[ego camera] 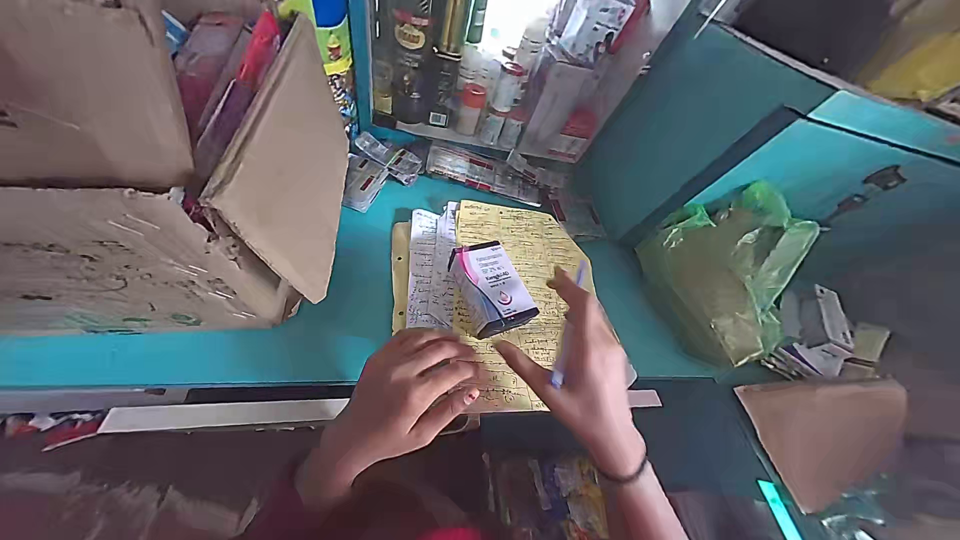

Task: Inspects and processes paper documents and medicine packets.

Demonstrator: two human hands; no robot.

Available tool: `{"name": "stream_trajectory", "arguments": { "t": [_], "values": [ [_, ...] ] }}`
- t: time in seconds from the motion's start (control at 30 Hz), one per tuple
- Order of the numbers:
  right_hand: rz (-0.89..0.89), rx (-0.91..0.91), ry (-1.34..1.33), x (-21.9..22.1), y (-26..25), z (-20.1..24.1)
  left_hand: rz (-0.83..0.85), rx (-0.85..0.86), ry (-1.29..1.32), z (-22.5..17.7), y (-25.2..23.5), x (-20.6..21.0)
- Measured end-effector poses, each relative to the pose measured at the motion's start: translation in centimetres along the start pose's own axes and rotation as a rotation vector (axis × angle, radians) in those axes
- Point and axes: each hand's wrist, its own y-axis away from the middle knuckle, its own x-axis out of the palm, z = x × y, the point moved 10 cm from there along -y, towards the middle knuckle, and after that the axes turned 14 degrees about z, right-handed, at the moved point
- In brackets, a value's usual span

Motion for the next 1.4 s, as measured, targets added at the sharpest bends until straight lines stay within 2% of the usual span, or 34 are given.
{"name": "stream_trajectory", "arguments": {
  "t": [0.07,0.13,0.2,0.3,0.4,0.47,0.53,0.63,0.7,0.8,0.9,1.07,1.4],
  "values": [
    [0.136,0.074,0.039,3.4,-2.5,-0.6,0.109,-0.059,-0.065,1.2,0.2,1.0],
    [0.149,0.114,-0.007,3.9,-3.1,-1.5,0.212,-0.079,-0.053,2.1,0.7,2.2],
    [0.068,0.149,-0.012,1.4,-2.2,-2.7,0.24,-0.072,-0.067,2.3,1.2,2.5],
    [-0.055,0.317,0.11,-3.2,0.1,-6.4,0.234,-0.061,-0.075,2.1,1.5,2.6],
    [-0.053,0.529,0.18,-4.9,1.7,-11.7,0.24,-0.033,-0.06,2.0,1.6,2.5],
    [-0.034,0.566,0.203,-4.9,2.2,-14.9,0.257,-0.02,-0.054,2.0,1.7,2.7],
    [-0.052,0.546,0.242,-5.3,2.4,-15.3,0.257,-0.019,-0.07,1.9,1.7,2.6],
    [-0.113,0.373,0.162,-5.6,2.1,-10.3,0.254,-0.02,-0.101,1.8,1.6,2.6],
    [-0.089,0.187,-0.163,-3.8,1.7,-7.2,0.251,-0.024,-0.095,1.8,1.7,2.6],
    [0.089,0.08,-0.514,0.4,0.4,-5.0,0.219,-0.036,-0.047,1.9,1.7,2.3],
    [0.133,0.086,-0.675,2.7,-0.3,-5.4,0.157,-0.066,0.029,2.4,1.8,1.4],
    [0.087,0.139,-0.927,3.8,0.4,-7.6,0.044,-0.214,0.023,3.4,1.3,0.7],
    [0.106,0.079,-1.277,4.4,0.5,-9.3,0.104,-0.242,-0.073,3.1,0.5,0.9]
  ]
}}
